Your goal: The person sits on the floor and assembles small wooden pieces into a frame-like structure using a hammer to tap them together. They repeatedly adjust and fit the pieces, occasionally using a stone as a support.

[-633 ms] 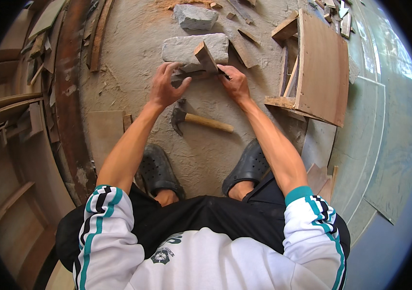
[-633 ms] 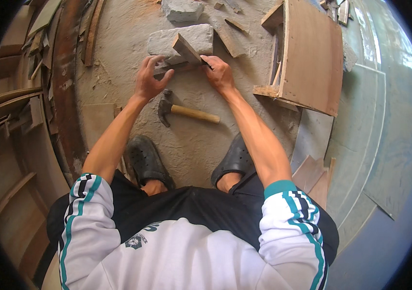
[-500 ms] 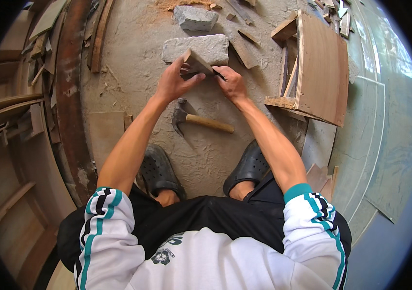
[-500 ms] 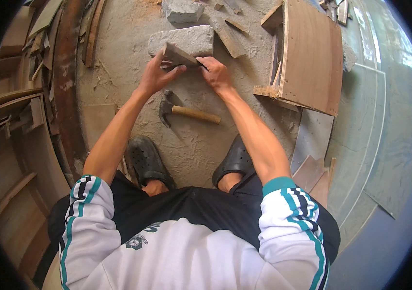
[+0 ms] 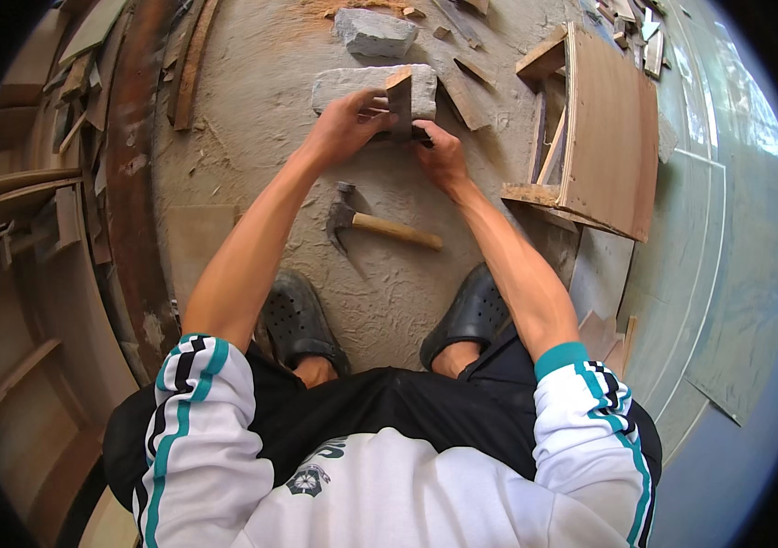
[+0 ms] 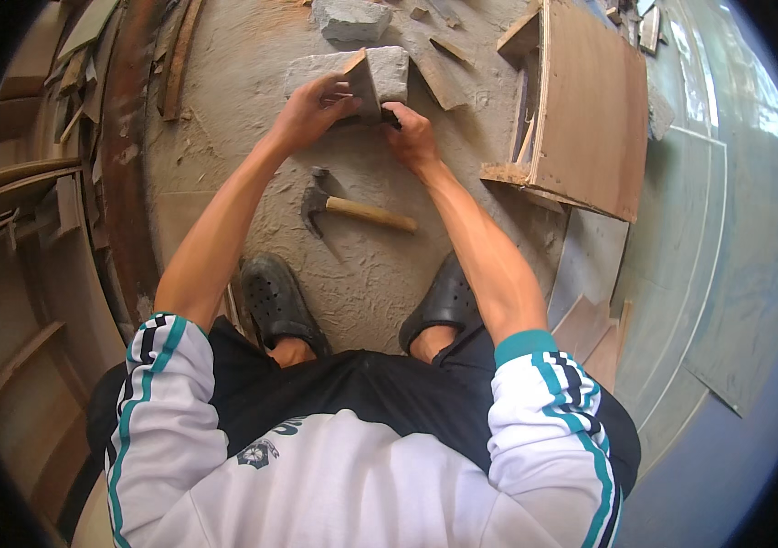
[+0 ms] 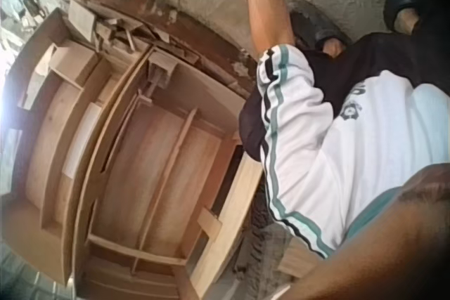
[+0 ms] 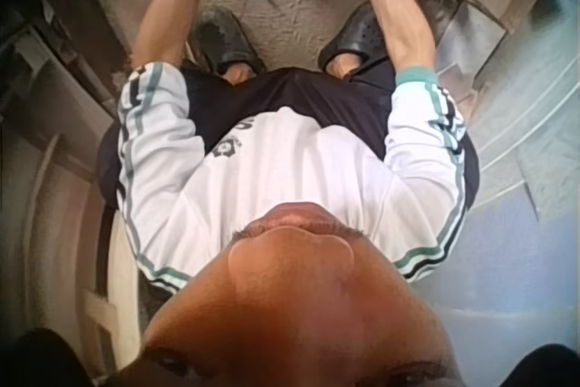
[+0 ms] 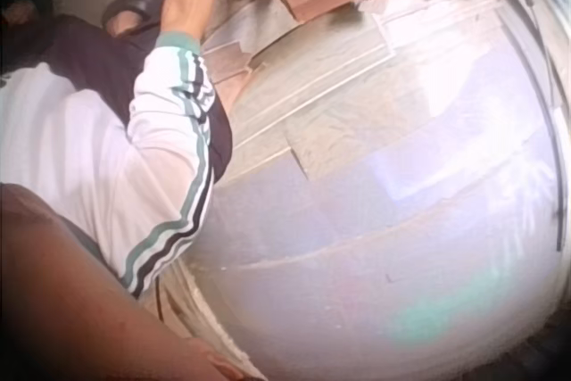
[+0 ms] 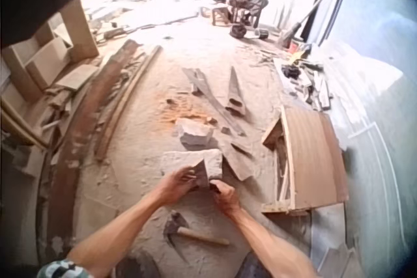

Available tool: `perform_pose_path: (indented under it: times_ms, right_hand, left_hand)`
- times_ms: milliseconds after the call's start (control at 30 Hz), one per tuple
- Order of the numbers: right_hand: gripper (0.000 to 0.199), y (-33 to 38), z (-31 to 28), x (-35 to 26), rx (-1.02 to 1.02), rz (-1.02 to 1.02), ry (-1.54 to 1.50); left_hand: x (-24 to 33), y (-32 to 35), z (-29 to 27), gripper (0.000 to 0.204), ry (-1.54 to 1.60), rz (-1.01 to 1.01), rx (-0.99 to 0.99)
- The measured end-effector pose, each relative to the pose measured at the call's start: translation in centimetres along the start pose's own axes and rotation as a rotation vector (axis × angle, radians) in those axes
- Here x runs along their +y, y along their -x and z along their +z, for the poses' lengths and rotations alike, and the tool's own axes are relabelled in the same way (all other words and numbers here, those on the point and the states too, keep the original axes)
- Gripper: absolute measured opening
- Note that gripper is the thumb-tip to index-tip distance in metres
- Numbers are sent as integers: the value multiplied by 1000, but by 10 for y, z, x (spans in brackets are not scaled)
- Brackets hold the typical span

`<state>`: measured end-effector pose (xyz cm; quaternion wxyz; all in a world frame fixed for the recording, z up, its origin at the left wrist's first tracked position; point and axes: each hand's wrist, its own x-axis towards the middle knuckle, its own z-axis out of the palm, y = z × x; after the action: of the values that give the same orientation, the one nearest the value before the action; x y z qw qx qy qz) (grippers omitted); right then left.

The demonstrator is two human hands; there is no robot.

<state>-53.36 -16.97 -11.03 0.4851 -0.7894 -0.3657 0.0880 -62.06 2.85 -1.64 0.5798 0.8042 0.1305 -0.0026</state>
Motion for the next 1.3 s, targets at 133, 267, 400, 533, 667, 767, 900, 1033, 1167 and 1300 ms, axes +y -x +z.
perform_pose_path:
  times_ms: [133,267,400,533,667,767,900,1033,1167,1300]
  right_hand:
    - [34,0,6,6,11,-44,23]
    - [33,2,6,3,41,-66,42]
    - [32,1,7,0,-5,-24,40]
    - [32,2,8,8,-32,24,53]
    - [32,3,10,4,-14,-15,47]
    - [32,3,9,6,0,-55,58]
    - [33,1,10,7,-17,-65,59]
    - [33,1,8,2,-20,-38,70]
    - [33,0,4,0,-69,13,46]
    - [36,0,6,6,-25,-74,86]
  left_hand:
    - [-7,-10,-5,46,14,29,-43]
    - [-3,-5,-5,46,-19,-5,-47]
    - [-8,-3,-7,46,61,15,-70]
    - [-1,-4,-6,45,74,6,-80]
    - [-2,-1,-11,44,69,0,-76]
    - [-4,0,-13,45,44,3,-81]
    - [-25,0,-13,36,19,48,-43]
    - [-43,13,-14,28,-161,15,44]
    - [-56,33,-3,24,-343,-13,186]
    - [-58,33,7,28,-258,41,274]
